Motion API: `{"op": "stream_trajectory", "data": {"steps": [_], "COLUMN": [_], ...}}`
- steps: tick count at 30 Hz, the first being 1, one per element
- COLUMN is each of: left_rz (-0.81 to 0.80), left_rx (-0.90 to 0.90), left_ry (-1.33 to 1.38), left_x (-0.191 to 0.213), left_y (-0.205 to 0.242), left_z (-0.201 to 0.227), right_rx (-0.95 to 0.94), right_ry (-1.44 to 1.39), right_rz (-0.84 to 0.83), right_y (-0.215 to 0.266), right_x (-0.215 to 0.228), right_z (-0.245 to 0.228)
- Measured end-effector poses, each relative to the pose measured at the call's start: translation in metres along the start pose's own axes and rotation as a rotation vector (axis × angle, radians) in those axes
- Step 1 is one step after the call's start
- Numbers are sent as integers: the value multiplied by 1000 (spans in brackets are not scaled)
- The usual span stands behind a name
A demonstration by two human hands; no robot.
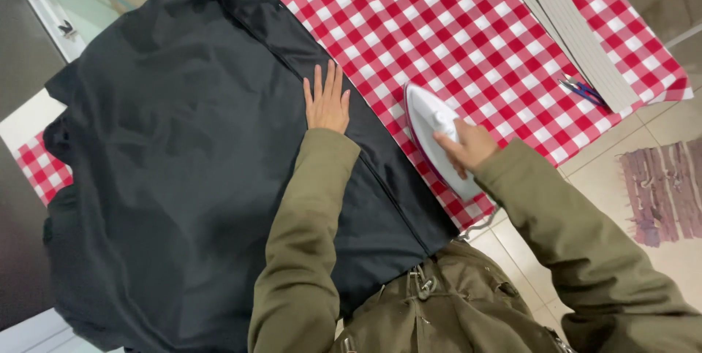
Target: Ironing a piece of black fabric on a checkered table.
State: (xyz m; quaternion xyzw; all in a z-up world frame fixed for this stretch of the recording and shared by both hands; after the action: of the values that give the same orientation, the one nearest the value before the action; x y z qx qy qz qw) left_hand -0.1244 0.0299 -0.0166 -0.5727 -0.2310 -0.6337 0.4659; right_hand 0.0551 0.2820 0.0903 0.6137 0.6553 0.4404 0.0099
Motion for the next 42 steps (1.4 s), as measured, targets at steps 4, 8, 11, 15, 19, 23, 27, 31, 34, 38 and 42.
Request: {"op": "stream_trajectory", "data": {"steps": [4, 8, 11, 15, 19, 23, 27, 31, 34, 38, 42], "left_rz": [-30, -82, -73, -100, -75, -99, -104, -78, -97, -81, -98], "left_rx": [-11, -16, -26, -54, -72, -62, -52, -52, -49, -49, -59], "left_ry": [-13, -29, -22, -55, -76, -59, -37, -26, -22, -28, -56], "left_x": [-4, -4, -6, -4, 3, 4, 2, 9, 9, 12, 7], "left_y": [1, 8, 15, 12, 12, 10, 11, 10, 9, 14, 11], "left_z": [-2, 7, 5, -2, -2, -1, -1, 1, 2, 2, 1], "right_rx": [23, 58, 66, 140, 102, 102, 106, 136, 179, 156, 103], "right_ry": [108, -22, -70, 3, -71, -29, -35, -33, -16, -16, -18], "right_rz": [-54, -118, -139, -200, -197, -184, -134, -183, -193, -194, -170], "right_y": [8, 12, 10, 11, 11, 8, 8, 4, 2, 7, 7], "right_x": [-44, -81, -85, -92, -92, -89, -86, -86, -86, -87, -83], "right_z": [16, 2, -10, -17, -25, -30, -35, -36, -36, -36, -35]}}
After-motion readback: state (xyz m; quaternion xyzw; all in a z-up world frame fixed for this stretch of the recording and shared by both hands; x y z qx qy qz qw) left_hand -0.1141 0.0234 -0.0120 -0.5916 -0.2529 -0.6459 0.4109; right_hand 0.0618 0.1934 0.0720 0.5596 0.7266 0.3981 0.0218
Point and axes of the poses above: each hand's wrist, its own y-axis away from the middle knuckle, its own x-axis out of the back of the hand, z = x × y, the point moved 5 cm from there along -y, towards the middle knuckle, and after that the axes turned 3 degrees about -y, right-handed, at the moved point
